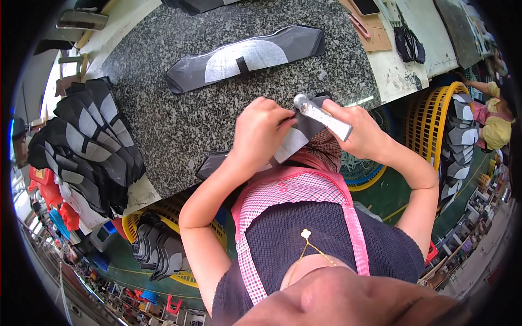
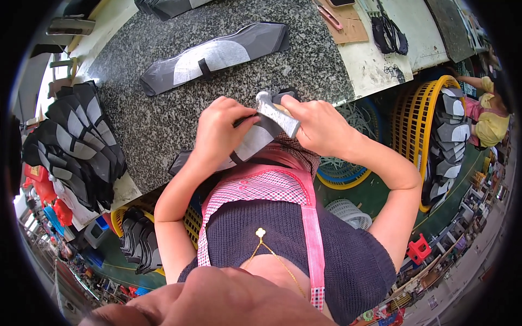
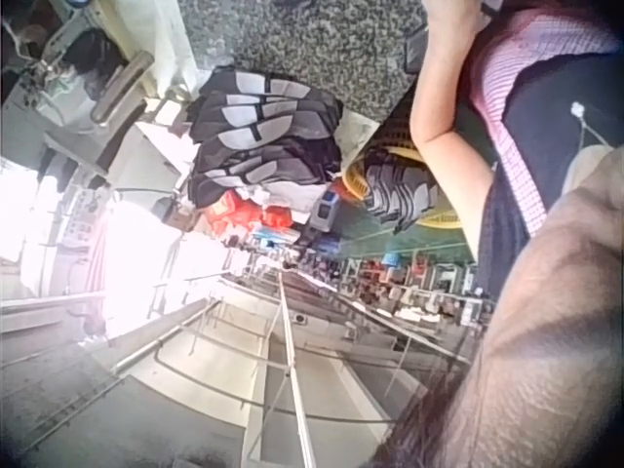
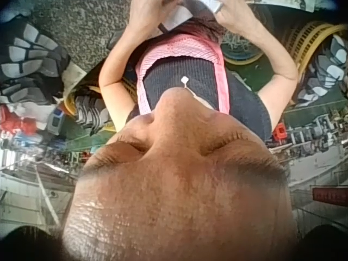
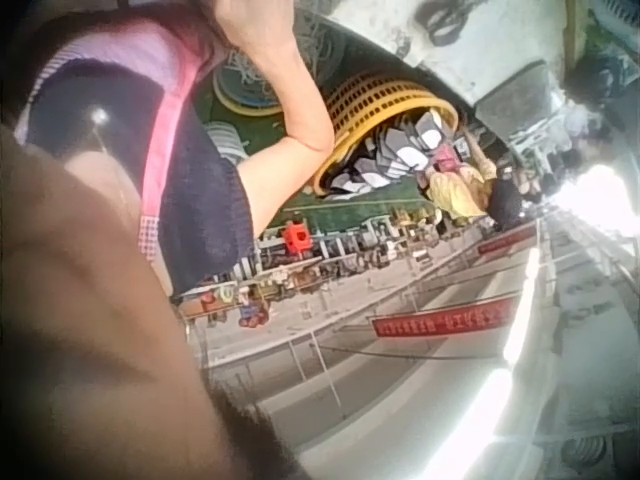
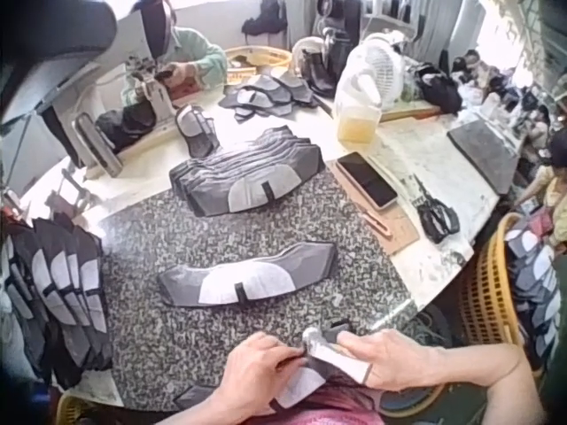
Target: Flatten and secure the edges of shoe upper components using a small hammer on a workbench.
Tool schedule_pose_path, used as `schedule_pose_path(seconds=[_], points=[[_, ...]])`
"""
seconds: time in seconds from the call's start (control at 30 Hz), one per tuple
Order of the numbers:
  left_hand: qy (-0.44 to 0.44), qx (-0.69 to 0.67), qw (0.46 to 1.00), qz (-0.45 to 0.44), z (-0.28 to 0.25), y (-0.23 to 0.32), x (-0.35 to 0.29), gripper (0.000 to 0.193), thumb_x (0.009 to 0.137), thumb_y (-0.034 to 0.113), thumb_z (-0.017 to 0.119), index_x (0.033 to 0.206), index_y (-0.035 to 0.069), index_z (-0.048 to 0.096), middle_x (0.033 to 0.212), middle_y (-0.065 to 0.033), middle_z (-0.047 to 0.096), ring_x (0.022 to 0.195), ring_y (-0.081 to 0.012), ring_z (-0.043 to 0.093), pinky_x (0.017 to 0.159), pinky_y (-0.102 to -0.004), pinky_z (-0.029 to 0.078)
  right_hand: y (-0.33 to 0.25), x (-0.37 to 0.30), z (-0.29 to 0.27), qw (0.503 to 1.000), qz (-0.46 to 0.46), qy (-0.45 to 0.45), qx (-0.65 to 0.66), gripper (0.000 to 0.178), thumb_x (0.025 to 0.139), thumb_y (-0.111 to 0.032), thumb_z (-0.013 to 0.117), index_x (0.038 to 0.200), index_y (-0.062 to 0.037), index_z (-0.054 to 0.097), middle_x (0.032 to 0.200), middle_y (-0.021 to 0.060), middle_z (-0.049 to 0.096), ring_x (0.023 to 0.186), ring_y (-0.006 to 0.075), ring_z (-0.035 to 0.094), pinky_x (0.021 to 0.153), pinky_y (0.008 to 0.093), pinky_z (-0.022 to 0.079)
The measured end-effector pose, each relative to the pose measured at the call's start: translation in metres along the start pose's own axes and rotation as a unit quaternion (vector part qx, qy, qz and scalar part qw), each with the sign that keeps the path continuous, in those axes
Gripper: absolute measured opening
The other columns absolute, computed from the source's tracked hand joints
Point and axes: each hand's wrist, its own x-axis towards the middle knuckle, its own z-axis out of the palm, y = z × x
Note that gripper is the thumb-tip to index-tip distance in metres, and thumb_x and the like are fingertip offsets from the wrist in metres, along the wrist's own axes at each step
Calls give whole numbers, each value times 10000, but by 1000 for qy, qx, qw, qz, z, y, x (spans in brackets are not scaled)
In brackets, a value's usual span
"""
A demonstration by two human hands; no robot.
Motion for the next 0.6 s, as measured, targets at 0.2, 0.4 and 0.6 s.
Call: schedule_pose_path(seconds=[0.2,0.4,0.6], points=[[2,91,995,42,2,7,-16,121,788,59,749,900,14,744,832,-107,657,784,-297,650,694,-391,529,-16,6,-8,997,1,27,68,169,980,-184,538,1012,-21,508,717,237,609,755,476,622,612,527,476],[-89,-111,981,-132,-23,1,-13,95,786,40,757,878,13,754,818,-128,658,787,-303,653,701,-399,528,-9,-4,12,1000,-17,-18,-2,225,868,-63,524,1086,-24,489,735,269,632,746,481,636,647,563,496],[-13,64,997,49,-10,0,-40,141,780,-6,723,921,4,721,844,-111,611,798,-292,618,685,-386,528,-24,2,1,996,-20,42,81,145,923,-116,532,1038,-28,520,778,250,638,769,469,636,636,535,498]])
